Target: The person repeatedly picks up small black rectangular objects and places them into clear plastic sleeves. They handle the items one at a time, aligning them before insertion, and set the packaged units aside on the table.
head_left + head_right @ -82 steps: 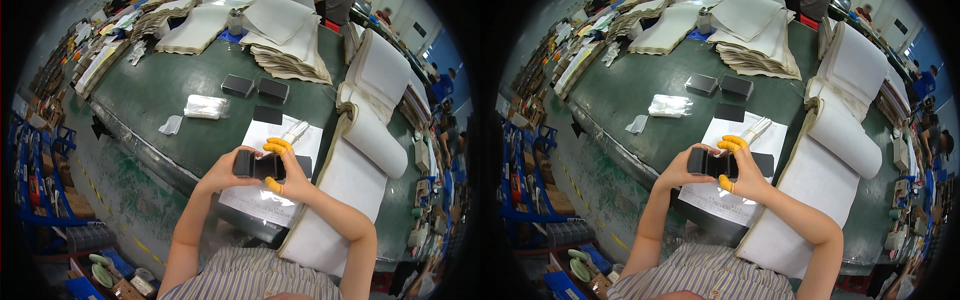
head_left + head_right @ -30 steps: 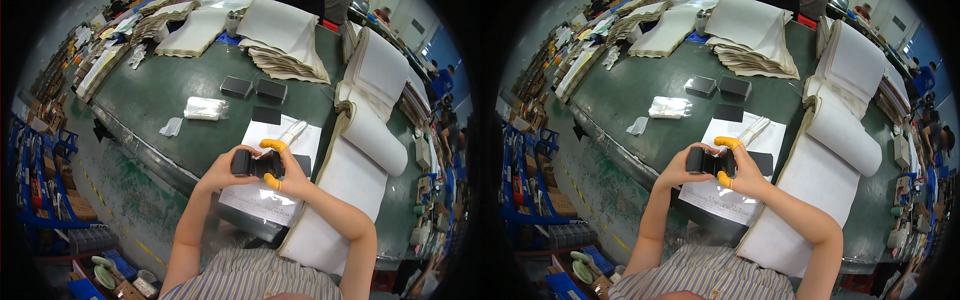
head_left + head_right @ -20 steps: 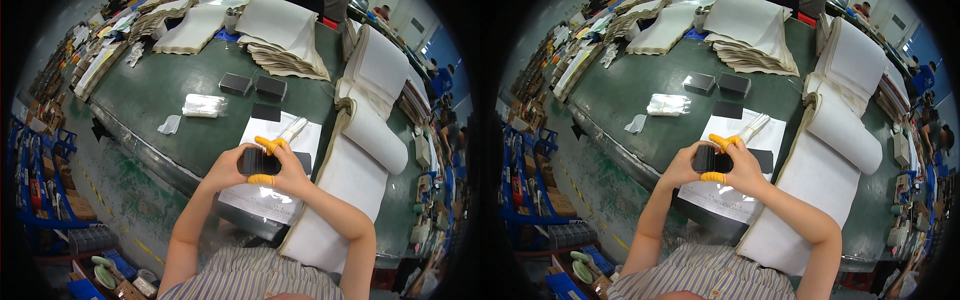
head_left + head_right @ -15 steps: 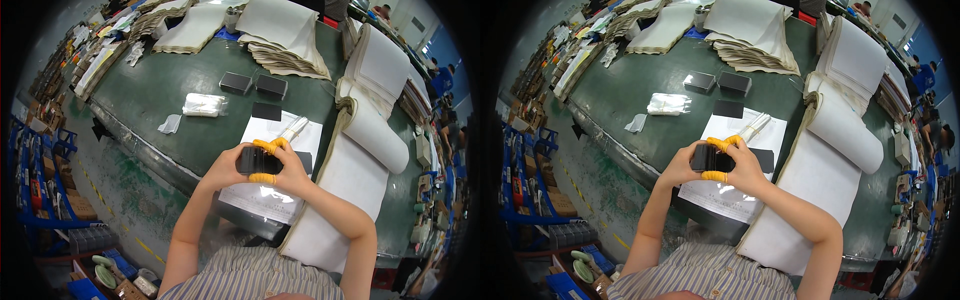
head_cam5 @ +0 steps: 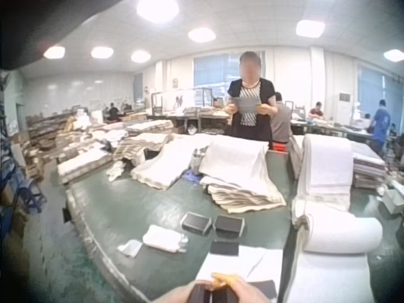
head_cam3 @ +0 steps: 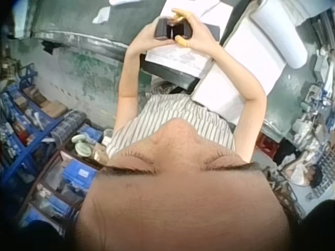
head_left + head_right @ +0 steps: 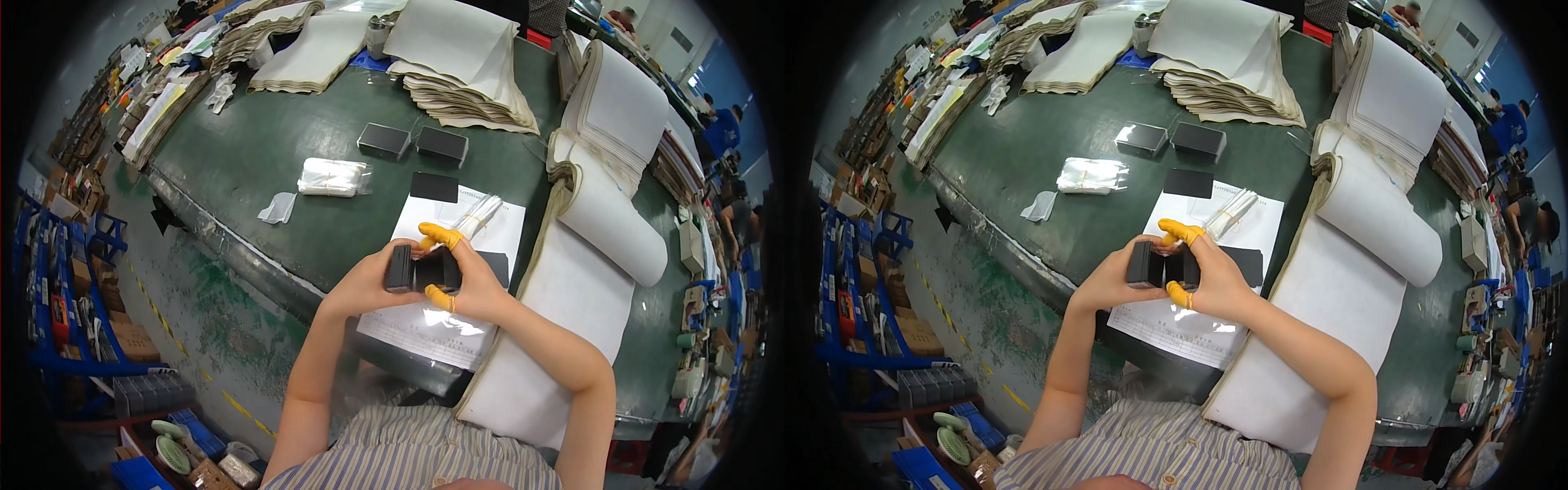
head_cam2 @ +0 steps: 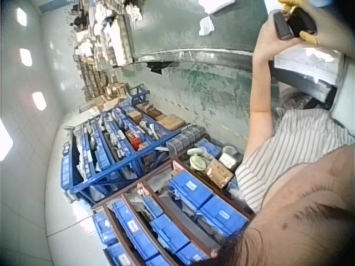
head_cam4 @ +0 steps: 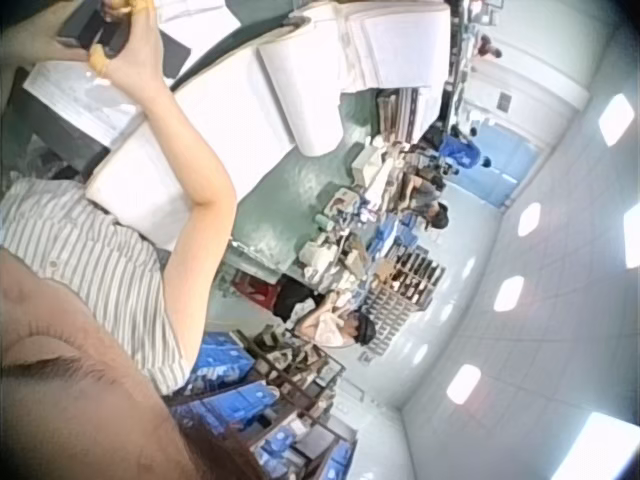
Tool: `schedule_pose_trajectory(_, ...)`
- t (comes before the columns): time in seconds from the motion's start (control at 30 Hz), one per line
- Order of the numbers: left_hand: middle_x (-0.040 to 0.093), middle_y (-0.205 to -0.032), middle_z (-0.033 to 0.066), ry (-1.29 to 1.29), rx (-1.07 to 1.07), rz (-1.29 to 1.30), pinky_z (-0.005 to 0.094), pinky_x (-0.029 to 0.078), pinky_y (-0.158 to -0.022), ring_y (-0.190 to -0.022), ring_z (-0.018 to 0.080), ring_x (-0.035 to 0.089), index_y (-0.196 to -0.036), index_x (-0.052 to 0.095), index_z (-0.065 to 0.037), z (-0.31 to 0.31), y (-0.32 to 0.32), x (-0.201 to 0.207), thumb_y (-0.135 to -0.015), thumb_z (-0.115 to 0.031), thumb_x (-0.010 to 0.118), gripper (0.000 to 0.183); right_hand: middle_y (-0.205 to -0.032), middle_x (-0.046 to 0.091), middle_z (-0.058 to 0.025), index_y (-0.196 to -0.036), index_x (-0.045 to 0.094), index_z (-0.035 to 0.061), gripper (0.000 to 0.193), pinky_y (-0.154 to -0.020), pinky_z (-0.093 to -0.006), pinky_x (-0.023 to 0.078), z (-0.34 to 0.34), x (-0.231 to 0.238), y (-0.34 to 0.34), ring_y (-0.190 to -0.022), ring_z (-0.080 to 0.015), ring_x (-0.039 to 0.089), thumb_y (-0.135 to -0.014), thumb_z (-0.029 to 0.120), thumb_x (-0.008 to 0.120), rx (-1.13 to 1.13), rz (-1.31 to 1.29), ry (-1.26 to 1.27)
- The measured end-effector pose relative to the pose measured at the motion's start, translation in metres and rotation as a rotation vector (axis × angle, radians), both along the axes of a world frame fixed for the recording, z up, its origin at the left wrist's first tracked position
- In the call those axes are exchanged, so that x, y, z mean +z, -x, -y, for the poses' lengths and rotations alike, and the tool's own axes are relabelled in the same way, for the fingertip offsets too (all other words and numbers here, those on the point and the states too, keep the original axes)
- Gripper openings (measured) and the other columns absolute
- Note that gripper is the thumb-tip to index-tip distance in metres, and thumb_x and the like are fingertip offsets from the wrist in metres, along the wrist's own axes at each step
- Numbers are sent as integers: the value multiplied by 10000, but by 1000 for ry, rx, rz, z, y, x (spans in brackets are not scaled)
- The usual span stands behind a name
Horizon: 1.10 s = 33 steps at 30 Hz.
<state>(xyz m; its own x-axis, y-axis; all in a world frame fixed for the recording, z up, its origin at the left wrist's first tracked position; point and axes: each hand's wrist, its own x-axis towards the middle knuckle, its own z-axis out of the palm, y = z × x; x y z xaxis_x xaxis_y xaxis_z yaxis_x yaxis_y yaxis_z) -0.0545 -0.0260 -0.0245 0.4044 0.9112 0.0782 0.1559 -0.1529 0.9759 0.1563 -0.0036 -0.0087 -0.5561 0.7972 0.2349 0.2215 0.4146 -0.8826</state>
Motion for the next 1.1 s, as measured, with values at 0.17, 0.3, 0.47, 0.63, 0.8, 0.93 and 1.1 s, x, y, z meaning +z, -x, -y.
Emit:
schedule_pose_trajectory(0.17,644,-1096,97,-71,20,-57,308,493,-898,-994,202,645,-1207,511,-34,-2,-1,-3,-667,-105,833,633,-1097,510,-108,-1396,422,127,901,-885,-354,470,2,15,3,-1034,-276,562,-645,378,852,-27,232,-7)
schedule_pose_trajectory(0.3,654,-1033,95,-119,71,-83,307,502,-866,-932,225,659,-1191,524,-29,-1,-4,-10,-640,-93,838,637,-1084,527,-84,-1363,495,155,891,-858,-358,483,6,21,9,-990,-268,585,-607,454,858,-72,252,37)
schedule_pose_trajectory(0.47,652,-1016,87,-29,51,-73,309,500,-857,-913,189,647,-1193,525,-29,-2,-1,-6,-626,-85,846,654,-1080,537,-75,-1307,568,173,794,-845,-360,491,5,11,5,-973,-266,592,-622,461,847,-107,257,-1)
schedule_pose_trajectory(0.63,647,-1024,72,12,30,-49,306,495,-861,-942,149,629,-1196,524,-30,-2,2,-3,-628,-61,840,651,-1078,533,-87,-1294,585,167,786,-862,-357,481,3,10,2,-984,-270,576,-610,443,858,-101,246,5)
schedule_pose_trajectory(0.8,641,-1052,70,8,20,-37,299,486,-878,-968,139,621,-1197,521,-32,-2,3,-3,-652,-42,820,622,-1079,520,-90,-1302,586,161,804,-914,-347,451,3,10,1,-1025,-262,541,-590,387,885,-86,246,50)
schedule_pose_trajectory(0.93,645,-1043,70,-12,26,-20,298,489,-873,-962,138,623,-1198,517,-32,-2,2,-2,-658,-48,821,621,-1080,521,-89,-1287,592,140,780,-918,-346,451,2,8,0,-1022,-262,540,-603,377,884,-88,197,51)
schedule_pose_trajectory(1.1,651,-1025,70,6,32,-8,294,491,-864,-950,127,622,-1201,513,-29,-2,4,-6,-661,-55,827,625,-1094,518,-87,-1244,605,111,715,-930,-345,448,2,8,1,-1038,-257,533,-630,356,878,-92,174,65)
